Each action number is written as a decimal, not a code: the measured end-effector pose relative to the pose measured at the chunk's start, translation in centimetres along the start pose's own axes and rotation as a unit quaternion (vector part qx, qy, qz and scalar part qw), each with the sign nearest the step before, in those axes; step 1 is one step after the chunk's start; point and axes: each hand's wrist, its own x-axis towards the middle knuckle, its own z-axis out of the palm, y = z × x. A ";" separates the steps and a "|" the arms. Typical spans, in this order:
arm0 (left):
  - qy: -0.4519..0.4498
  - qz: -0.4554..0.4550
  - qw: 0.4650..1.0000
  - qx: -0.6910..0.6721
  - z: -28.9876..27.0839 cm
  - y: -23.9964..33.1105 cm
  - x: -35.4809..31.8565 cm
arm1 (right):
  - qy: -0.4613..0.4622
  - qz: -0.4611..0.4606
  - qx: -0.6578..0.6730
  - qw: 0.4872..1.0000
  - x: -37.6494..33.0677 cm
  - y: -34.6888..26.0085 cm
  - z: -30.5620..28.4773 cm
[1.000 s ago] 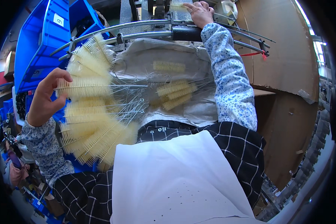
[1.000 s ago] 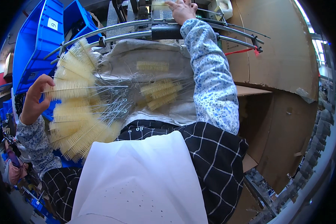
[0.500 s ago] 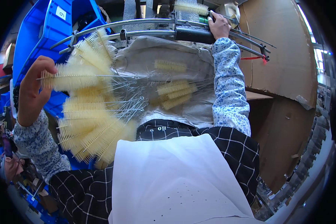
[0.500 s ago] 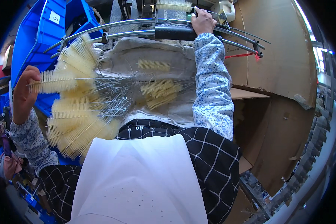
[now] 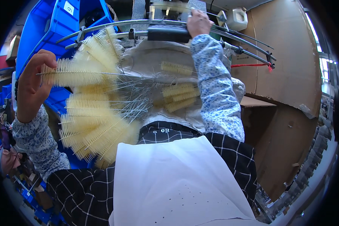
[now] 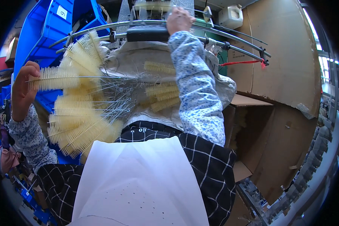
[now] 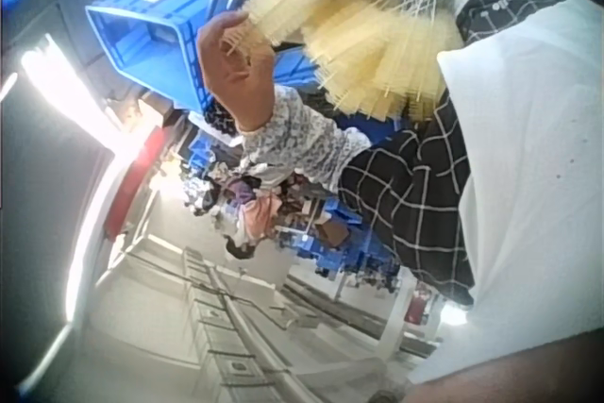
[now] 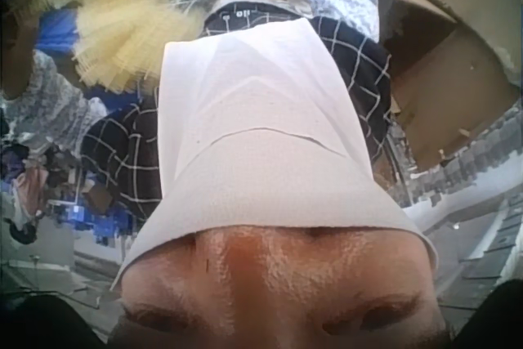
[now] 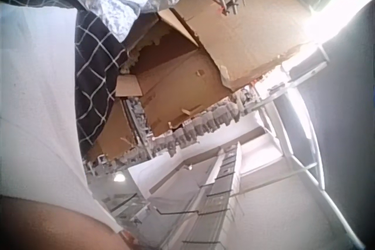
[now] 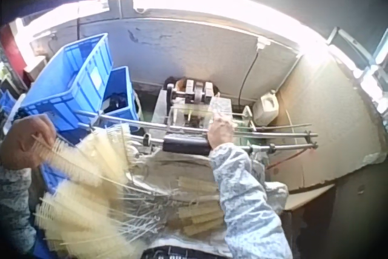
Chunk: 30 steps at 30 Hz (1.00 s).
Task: The person takes yellow bristle brush heads from a blue bin and inserts them into a metal jig on a machine. They repeatedly place the brush heads into the jig, likely to secure them or prepare them for a subsequent manufacturing step. The person handles the brush heads one at a time throughout the process.
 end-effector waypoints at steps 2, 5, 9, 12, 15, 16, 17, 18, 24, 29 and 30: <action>-0.006 0.008 1.000 -0.008 0.2 0.3 0.4 | 0.007 0.006 0.002 1.000 -0.1 -2.2 0.5; -0.025 0.021 0.999 -0.013 0.6 1.1 1.3 | 0.015 0.005 0.016 1.000 0.0 -3.3 0.7; -0.042 0.032 0.999 0.012 0.7 1.4 1.9 | -0.005 0.008 0.025 1.000 0.2 -2.5 0.3; -0.030 0.044 0.999 0.001 1.0 0.2 2.1 | 0.022 0.013 -0.008 1.000 0.0 1.3 -0.5; -0.011 0.033 0.999 0.024 0.2 0.6 1.0 | 0.024 0.002 -0.021 0.999 0.4 4.8 -0.5; -0.006 0.038 0.999 0.030 0.0 0.1 0.7 | 0.030 0.000 -0.033 0.999 0.5 6.2 -0.6; -0.010 0.044 0.999 0.019 -0.2 -0.4 0.5 | 0.028 -0.004 -0.023 0.999 0.7 7.6 -0.8; -0.012 0.048 0.999 0.009 -0.5 -0.8 0.3 | 0.060 -0.028 -0.015 0.998 1.0 9.2 -0.4; -0.002 0.036 0.997 -0.072 1.2 -0.8 1.9 | 0.018 0.035 -0.078 0.996 4.8 14.4 -2.5; -0.061 0.067 0.987 -0.130 1.6 -1.6 3.3 | -0.159 -0.036 0.051 0.985 2.8 15.2 -8.0; -0.064 0.096 0.985 -0.125 1.8 -1.7 3.6 | -0.211 -0.044 0.122 0.969 2.1 16.7 -9.5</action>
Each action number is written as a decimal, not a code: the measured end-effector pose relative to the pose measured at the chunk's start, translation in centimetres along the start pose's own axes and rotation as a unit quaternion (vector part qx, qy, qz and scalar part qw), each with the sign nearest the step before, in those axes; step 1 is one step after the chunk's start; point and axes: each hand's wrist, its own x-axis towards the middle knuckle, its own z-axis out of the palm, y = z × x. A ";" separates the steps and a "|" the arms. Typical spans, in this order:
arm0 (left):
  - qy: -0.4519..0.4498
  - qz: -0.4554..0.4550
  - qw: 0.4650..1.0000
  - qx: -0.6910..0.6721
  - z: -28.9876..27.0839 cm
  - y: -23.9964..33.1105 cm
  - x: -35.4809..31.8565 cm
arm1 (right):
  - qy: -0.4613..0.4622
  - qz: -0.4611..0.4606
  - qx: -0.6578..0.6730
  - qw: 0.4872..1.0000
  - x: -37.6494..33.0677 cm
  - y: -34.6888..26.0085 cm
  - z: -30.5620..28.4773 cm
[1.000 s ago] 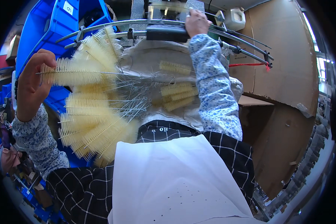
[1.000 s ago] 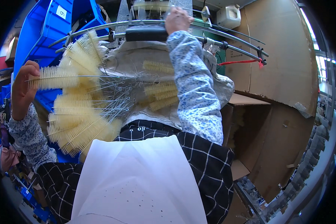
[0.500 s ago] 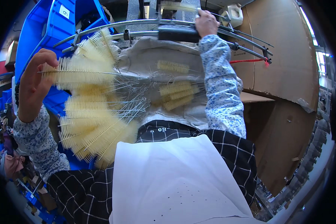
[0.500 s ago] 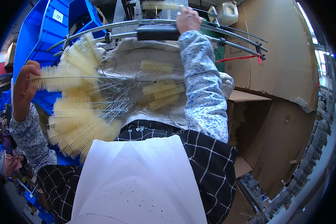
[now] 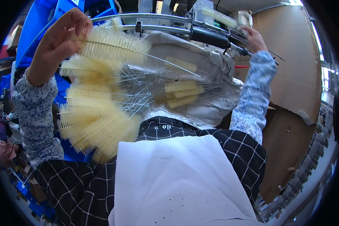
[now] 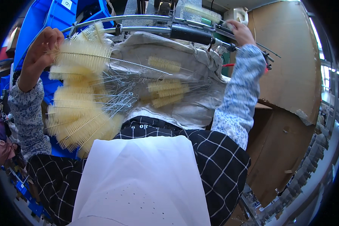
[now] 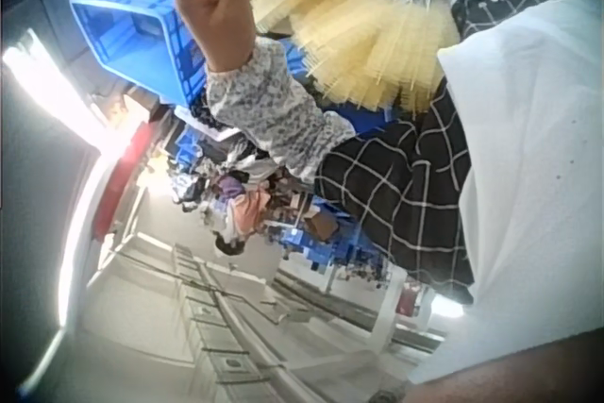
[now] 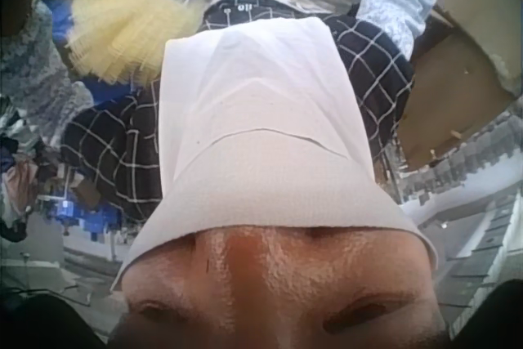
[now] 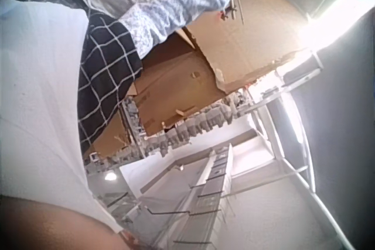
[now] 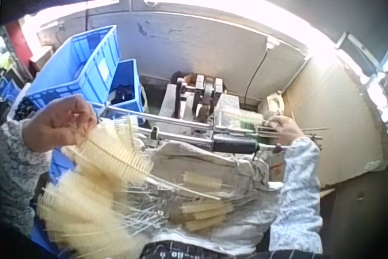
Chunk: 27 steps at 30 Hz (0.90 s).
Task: The person takes yellow bristle brush heads from a blue bin and inserts them into a metal jig on a machine. They repeatedly place the brush heads into the jig, likely to secure them or prepare them for a subsequent manufacturing step. The person handles the brush heads one at a time throughout the process.
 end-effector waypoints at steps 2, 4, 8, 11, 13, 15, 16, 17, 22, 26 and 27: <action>0.008 -0.035 0.999 -0.030 0.8 0.4 0.3 | -0.138 -0.027 0.106 0.984 -3.4 -1.1 -2.4; 0.026 -0.066 0.996 -0.055 2.1 1.5 1.4 | -0.123 -0.053 0.148 0.980 -6.9 -5.3 -3.2; 0.053 0.005 0.997 -0.048 5.6 1.6 3.9 | -0.228 -0.225 0.237 0.917 -7.8 -14.3 0.3; 0.013 0.033 0.997 0.067 7.5 1.1 5.2 | -0.261 -0.226 0.389 0.854 -9.7 -21.0 4.8; -0.033 0.001 0.995 0.097 6.9 2.0 4.7 | -0.233 -0.194 0.370 0.878 -10.1 -22.5 5.5; -0.029 0.014 0.986 0.164 5.7 2.3 3.8 | -0.146 -0.212 0.275 0.926 -8.5 -21.0 7.8; -0.027 0.020 0.974 0.224 4.4 2.1 2.9 | 0.010 -0.239 0.211 0.948 -7.0 -19.1 7.9; -0.036 -0.028 0.962 0.271 3.0 1.7 2.2 | 0.088 -0.176 0.181 0.964 -4.2 -16.2 8.4; -0.093 -0.114 0.893 0.426 1.1 -1.3 1.0 | 0.214 -0.002 -0.194 0.957 0.3 -9.9 7.7; -0.118 -0.163 0.879 0.432 1.3 -0.2 1.2 | 0.200 0.005 -0.228 0.953 1.7 -9.6 7.7; -0.122 -0.175 0.879 0.426 1.5 0.0 1.4 | 0.197 0.005 -0.229 0.953 1.7 -9.4 7.7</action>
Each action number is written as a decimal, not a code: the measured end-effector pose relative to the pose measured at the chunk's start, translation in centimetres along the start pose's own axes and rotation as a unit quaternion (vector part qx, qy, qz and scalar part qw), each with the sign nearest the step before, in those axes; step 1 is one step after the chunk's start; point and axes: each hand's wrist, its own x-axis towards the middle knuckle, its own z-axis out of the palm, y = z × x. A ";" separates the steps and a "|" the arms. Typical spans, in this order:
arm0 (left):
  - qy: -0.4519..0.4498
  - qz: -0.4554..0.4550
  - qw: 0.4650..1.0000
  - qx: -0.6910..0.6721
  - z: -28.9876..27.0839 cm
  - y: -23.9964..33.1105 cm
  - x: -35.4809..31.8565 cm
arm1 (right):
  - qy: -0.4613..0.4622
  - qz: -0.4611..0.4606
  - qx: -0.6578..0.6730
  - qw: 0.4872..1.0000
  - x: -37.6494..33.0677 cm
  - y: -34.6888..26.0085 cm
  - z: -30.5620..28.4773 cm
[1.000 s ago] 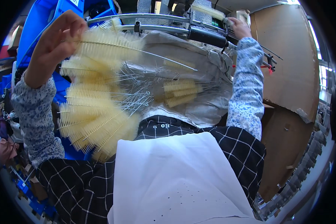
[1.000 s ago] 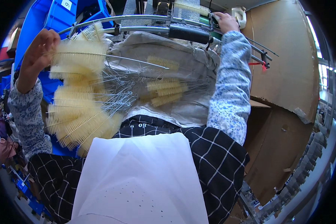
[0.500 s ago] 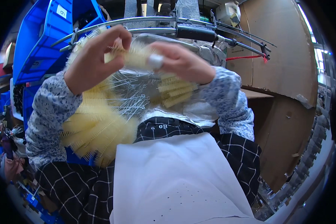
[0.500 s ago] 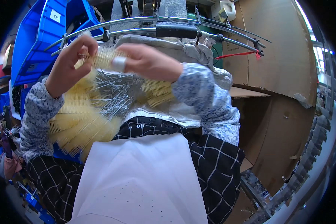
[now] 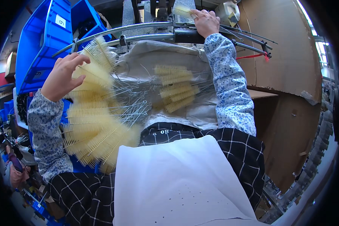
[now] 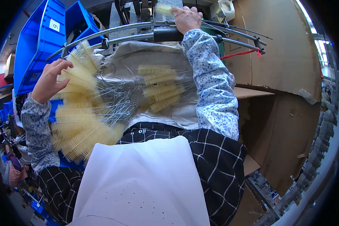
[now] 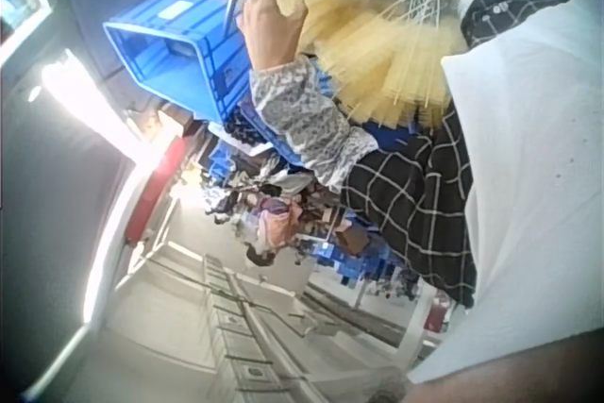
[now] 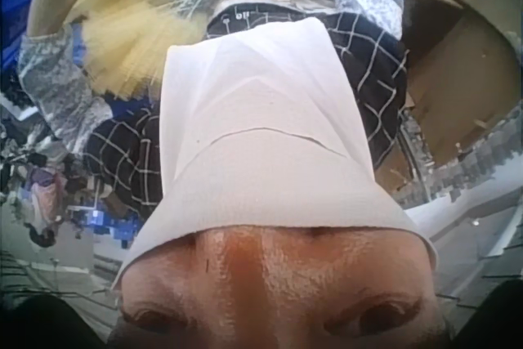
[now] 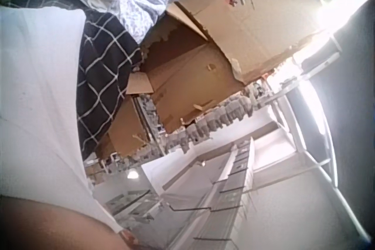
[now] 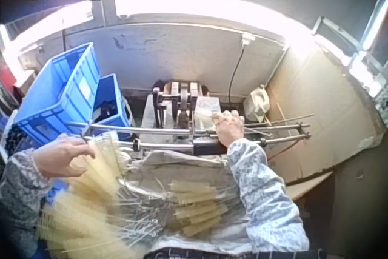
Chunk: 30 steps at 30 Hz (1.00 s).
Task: The person takes yellow bristle brush heads from a blue bin and inserts them into a metal jig on a machine. They repeatedly place the brush heads into the jig, likely to secure them or prepare them for a subsequent manufacturing step. The person handles the brush heads one at a time throughout the process.
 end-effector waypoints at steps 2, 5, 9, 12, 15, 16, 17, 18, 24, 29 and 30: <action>-0.022 -0.027 0.999 -0.009 -0.1 0.7 -0.2 | -0.008 -0.006 0.011 1.000 0.1 -0.1 0.3; -0.047 -0.063 0.994 -0.078 -0.1 1.2 -0.2 | -0.021 -0.011 0.039 0.999 0.2 0.2 0.4; 0.016 0.001 1.000 -0.025 1.5 0.5 -0.4 | -0.021 0.002 0.051 0.998 0.2 0.0 0.2; 0.039 0.024 0.999 0.028 1.9 0.3 -0.2 | -0.017 -0.003 0.036 0.999 0.2 -0.1 0.1; -0.002 0.018 1.000 0.024 1.6 0.3 0.0 | -0.025 -0.009 0.061 0.998 0.5 0.2 0.8; -0.025 0.000 1.000 0.016 1.1 0.6 0.0 | -0.030 -0.010 0.074 0.997 0.5 0.4 0.9; -0.049 -0.018 0.999 0.009 0.8 0.9 0.0 | -0.047 0.003 0.076 0.996 0.7 0.5 1.1; -0.038 -0.002 0.999 0.002 0.7 1.0 -0.1 | -0.064 0.015 0.078 0.995 0.8 0.5 1.2; -0.031 -0.042 0.994 -0.094 0.2 1.7 -0.8 | -0.017 -0.027 -0.005 0.999 2.1 1.0 2.7; 0.031 -0.045 0.992 -0.112 0.6 1.1 -0.4 | 0.019 -0.089 0.027 0.995 3.3 1.3 3.5; 0.025 -0.047 0.994 -0.093 0.6 0.9 -0.4 | 0.020 -0.098 0.047 0.994 3.3 1.2 3.2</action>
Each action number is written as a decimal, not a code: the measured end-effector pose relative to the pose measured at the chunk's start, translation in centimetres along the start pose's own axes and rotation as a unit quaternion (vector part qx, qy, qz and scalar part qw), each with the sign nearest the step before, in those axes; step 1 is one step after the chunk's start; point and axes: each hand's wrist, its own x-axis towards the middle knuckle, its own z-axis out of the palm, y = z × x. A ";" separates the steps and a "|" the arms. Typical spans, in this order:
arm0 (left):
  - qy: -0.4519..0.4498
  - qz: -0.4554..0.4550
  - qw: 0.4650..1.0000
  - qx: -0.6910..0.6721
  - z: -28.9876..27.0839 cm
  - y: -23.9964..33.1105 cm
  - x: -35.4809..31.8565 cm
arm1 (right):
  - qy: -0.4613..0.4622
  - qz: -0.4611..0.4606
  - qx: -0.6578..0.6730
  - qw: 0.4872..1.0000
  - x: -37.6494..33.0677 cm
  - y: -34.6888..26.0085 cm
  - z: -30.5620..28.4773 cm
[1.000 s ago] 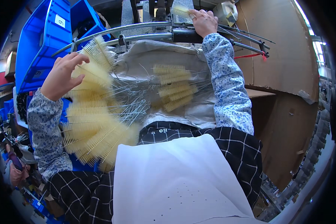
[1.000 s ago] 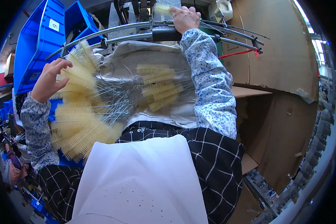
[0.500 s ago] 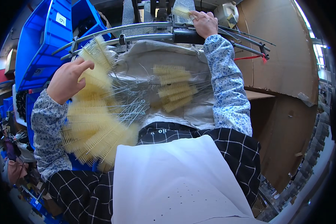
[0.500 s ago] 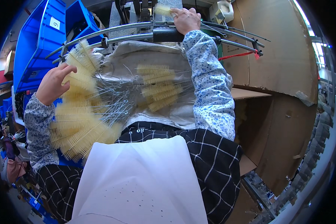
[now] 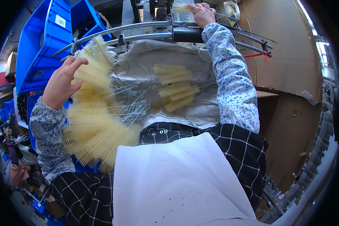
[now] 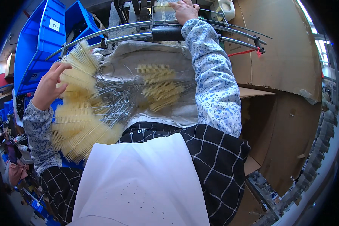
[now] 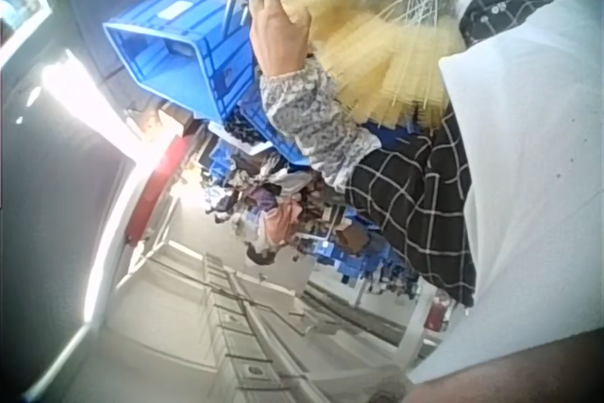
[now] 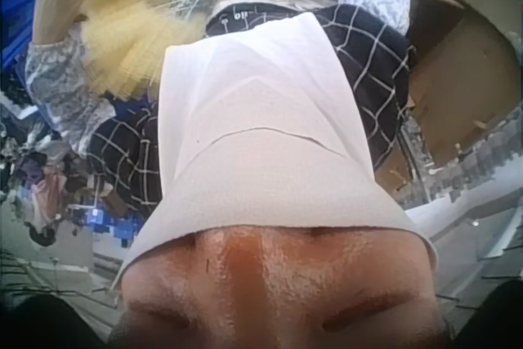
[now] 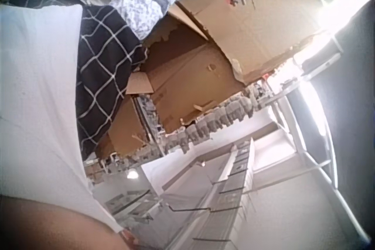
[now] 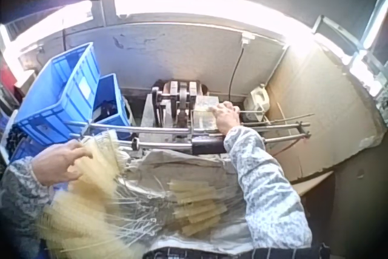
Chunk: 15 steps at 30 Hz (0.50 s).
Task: The person takes yellow bristle brush heads from a blue bin and inserts them into a metal jig on a machine. They repeatedly place the brush heads into the jig, likely to secure them or prepare them for a subsequent manufacturing step. The person handles the brush heads one at a time throughout the process.
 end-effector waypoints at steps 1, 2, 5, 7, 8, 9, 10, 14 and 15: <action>-0.004 -0.003 1.000 0.019 0.1 -0.3 0.0 | 0.003 -0.004 0.012 1.000 0.0 -0.1 -0.3; -0.008 -0.006 0.999 0.038 0.1 -0.5 -0.1 | 0.006 -0.008 0.025 1.000 -0.1 -0.2 -0.6; 0.013 0.082 0.996 0.041 0.7 -1.8 0.0 | -0.050 0.009 0.019 0.999 0.3 1.1 0.0; -0.060 0.004 0.998 -0.002 -0.4 -0.5 0.6 | -0.085 0.022 0.014 0.996 0.7 2.3 0.8; -0.097 -0.035 0.994 -0.023 -0.8 0.0 0.8 | -0.089 0.024 0.018 0.996 0.9 2.6 1.0; -0.100 -0.037 0.994 -0.025 -0.8 0.1 0.9 | -0.094 0.026 0.023 0.995 0.9 2.8 1.2; -0.102 -0.041 0.994 -0.026 -1.0 0.3 0.8 | -0.069 0.018 0.006 0.997 0.8 2.3 0.8; -0.066 0.045 0.996 0.032 -0.1 -1.1 0.0 | 0.020 -0.005 -0.038 0.999 -0.1 -0.3 -0.2; -0.055 0.034 0.996 0.062 -0.3 -1.0 -0.2 | 0.023 -0.013 -0.023 0.999 -0.2 -0.8 -0.5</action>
